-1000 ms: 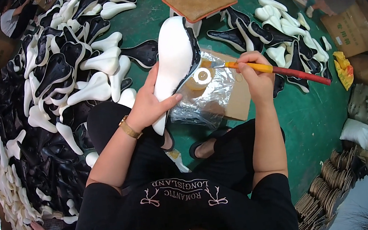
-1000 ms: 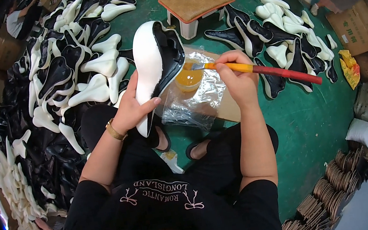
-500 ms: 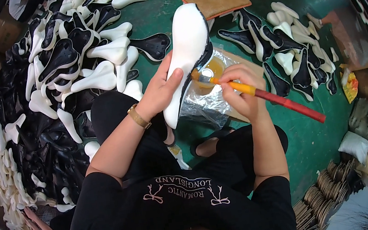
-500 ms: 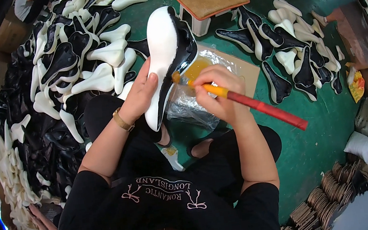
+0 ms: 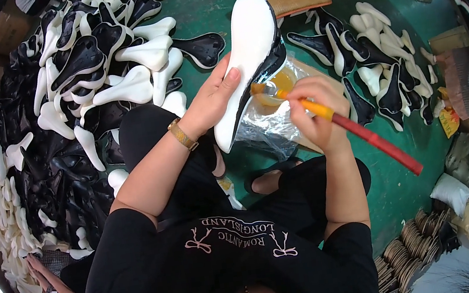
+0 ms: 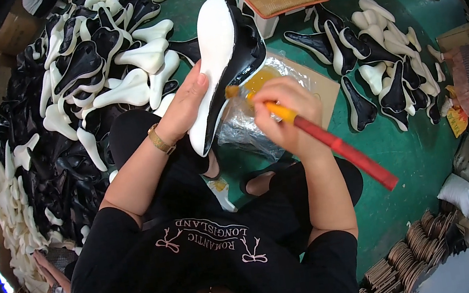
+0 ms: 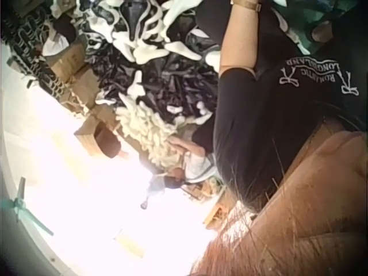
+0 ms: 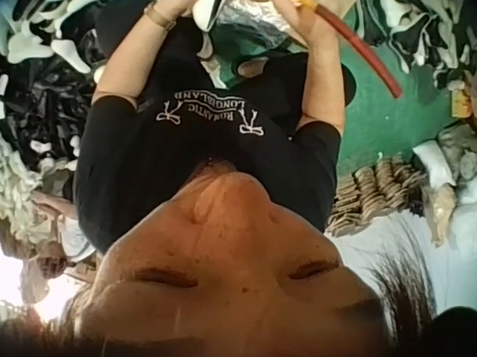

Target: Apply adhesive to the edges of bicycle seat bases and covers using a paintbrush.

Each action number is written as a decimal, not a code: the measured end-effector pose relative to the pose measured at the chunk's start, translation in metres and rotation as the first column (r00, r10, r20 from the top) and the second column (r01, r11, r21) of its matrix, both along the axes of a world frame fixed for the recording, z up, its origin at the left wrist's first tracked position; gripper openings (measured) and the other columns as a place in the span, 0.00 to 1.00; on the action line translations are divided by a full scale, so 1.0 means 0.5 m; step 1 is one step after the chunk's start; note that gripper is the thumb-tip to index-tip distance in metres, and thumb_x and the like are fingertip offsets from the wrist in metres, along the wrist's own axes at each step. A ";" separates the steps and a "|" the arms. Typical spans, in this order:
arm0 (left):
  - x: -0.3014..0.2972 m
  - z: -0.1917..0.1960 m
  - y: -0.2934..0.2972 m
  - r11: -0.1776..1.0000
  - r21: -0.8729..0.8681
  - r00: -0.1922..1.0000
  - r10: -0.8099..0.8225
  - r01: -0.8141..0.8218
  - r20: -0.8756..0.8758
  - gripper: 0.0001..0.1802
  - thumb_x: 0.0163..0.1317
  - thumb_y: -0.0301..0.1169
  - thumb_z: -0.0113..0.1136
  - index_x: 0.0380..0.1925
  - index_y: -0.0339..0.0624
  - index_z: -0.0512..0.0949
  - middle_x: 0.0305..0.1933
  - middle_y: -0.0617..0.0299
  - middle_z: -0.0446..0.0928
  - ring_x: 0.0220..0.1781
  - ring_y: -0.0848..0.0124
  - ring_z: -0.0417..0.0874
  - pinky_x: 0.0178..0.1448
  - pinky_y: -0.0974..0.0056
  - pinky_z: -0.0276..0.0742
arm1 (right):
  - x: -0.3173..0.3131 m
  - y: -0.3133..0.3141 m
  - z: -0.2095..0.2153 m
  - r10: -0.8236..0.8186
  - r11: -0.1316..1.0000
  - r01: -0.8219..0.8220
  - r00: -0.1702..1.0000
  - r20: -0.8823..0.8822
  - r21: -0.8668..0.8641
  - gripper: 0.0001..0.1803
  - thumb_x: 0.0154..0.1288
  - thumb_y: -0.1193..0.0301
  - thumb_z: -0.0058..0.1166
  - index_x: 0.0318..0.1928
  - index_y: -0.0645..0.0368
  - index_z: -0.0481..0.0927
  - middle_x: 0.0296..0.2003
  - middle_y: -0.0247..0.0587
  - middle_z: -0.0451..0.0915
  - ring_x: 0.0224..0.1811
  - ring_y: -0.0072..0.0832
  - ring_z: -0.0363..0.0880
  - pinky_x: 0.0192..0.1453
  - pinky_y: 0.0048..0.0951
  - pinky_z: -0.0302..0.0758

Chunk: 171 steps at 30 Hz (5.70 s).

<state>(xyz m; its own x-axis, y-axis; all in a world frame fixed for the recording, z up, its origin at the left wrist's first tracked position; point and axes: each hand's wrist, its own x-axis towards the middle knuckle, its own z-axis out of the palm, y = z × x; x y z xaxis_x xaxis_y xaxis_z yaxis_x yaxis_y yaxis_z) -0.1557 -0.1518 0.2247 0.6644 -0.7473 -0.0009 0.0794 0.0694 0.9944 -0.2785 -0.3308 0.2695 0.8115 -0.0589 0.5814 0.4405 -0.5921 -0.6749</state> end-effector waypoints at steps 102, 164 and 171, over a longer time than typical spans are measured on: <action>0.096 -0.065 -0.028 0.968 -0.214 0.740 0.242 -0.135 0.628 0.26 0.55 0.23 0.61 0.56 0.43 0.71 0.62 0.53 0.69 0.66 0.61 0.69 0.66 0.65 0.65 | -0.027 0.014 0.020 0.282 0.944 -0.236 0.941 -0.188 0.231 0.06 0.44 0.81 0.58 0.27 0.61 0.79 0.27 0.38 0.79 0.29 0.28 0.79 0.34 0.24 0.74; 0.428 -0.072 -0.202 0.958 0.287 0.647 -0.226 0.012 0.728 0.32 0.43 0.24 0.52 0.56 0.35 0.70 0.54 0.53 0.71 0.59 0.61 0.71 0.67 0.61 0.61 | 0.042 -0.231 -0.087 -0.266 0.867 0.384 0.896 -0.356 0.317 0.03 0.55 0.79 0.58 0.31 0.60 0.79 0.34 0.38 0.77 0.38 0.26 0.75 0.41 0.27 0.74; 0.351 0.068 -0.034 0.911 0.219 0.114 -0.190 -0.349 0.975 0.26 0.41 0.26 0.54 0.47 0.40 0.75 0.45 0.51 0.74 0.48 0.50 0.74 0.51 0.53 0.71 | 0.028 -0.169 -0.103 -0.266 0.766 0.489 0.832 -0.487 0.417 0.06 0.58 0.76 0.57 0.36 0.63 0.79 0.37 0.37 0.79 0.37 0.21 0.77 0.43 0.23 0.74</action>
<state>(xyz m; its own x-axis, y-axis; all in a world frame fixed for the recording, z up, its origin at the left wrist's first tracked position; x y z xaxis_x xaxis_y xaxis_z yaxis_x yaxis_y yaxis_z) 0.0198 -0.1687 0.2589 0.3379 -0.8069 0.4844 -0.9400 -0.3155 0.1301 -0.2645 -0.4155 0.2179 0.7988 -0.6010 0.0264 -0.0999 -0.1759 -0.9793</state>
